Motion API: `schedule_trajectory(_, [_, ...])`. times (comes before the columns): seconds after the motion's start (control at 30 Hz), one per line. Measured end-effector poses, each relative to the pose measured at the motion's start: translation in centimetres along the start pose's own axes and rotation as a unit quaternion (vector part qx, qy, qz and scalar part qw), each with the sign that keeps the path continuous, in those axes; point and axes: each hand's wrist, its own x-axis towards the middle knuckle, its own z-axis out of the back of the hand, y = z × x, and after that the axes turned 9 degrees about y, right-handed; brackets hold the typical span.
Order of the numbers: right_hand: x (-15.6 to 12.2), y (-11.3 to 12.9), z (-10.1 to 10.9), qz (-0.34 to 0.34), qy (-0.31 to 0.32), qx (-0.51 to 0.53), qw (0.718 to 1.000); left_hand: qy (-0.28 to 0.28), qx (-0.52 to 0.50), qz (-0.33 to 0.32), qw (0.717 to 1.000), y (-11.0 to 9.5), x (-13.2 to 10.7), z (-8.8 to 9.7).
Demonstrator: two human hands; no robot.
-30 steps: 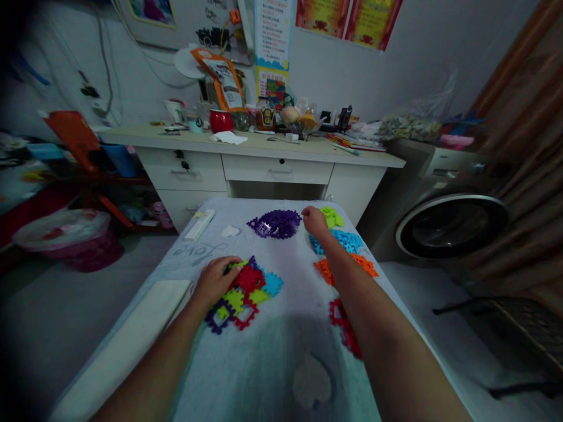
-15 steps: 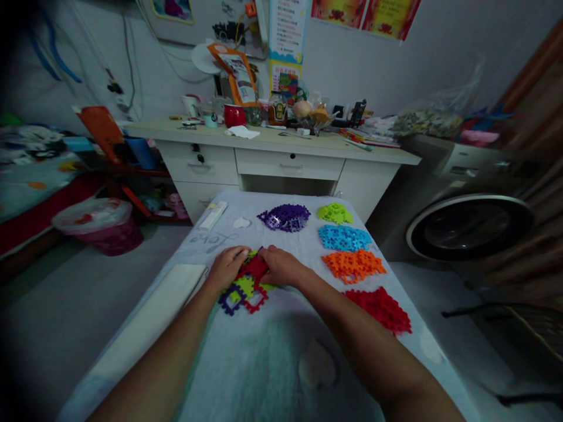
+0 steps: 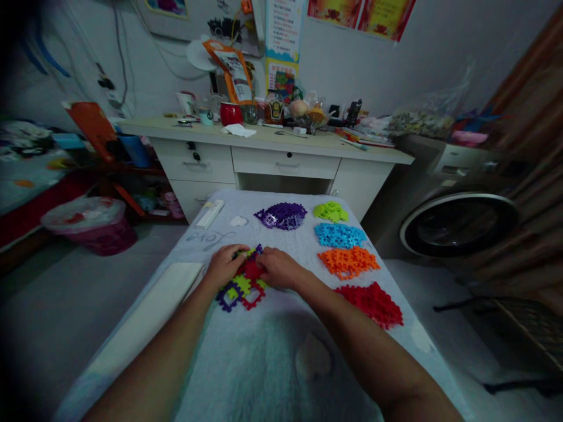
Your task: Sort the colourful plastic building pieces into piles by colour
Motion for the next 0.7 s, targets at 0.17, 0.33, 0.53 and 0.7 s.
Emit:
schedule_trajectory(0.17, [-0.7,-0.7,0.5,0.037,-0.034,0.035,0.998,0.015,0.020,0.004,1.000,-0.1,0.0,0.0])
schedule_trajectory(0.33, [-1.3,-3.8,1.9,-0.030,-0.071,0.149,0.986,0.032,0.044,0.003,0.999,-0.3,0.0,0.2])
schedule_trajectory(0.53, [-2.1,-10.9,5.0,-0.173,-0.212,0.353,0.895,0.049,0.047,-0.003,0.998,-0.3,-0.1,0.3])
schedule_trajectory(0.7, [-2.6,-17.4,7.3,-0.333,-0.360,0.389,0.780,0.045,0.042,0.000,0.998,-0.1,-0.1,0.2])
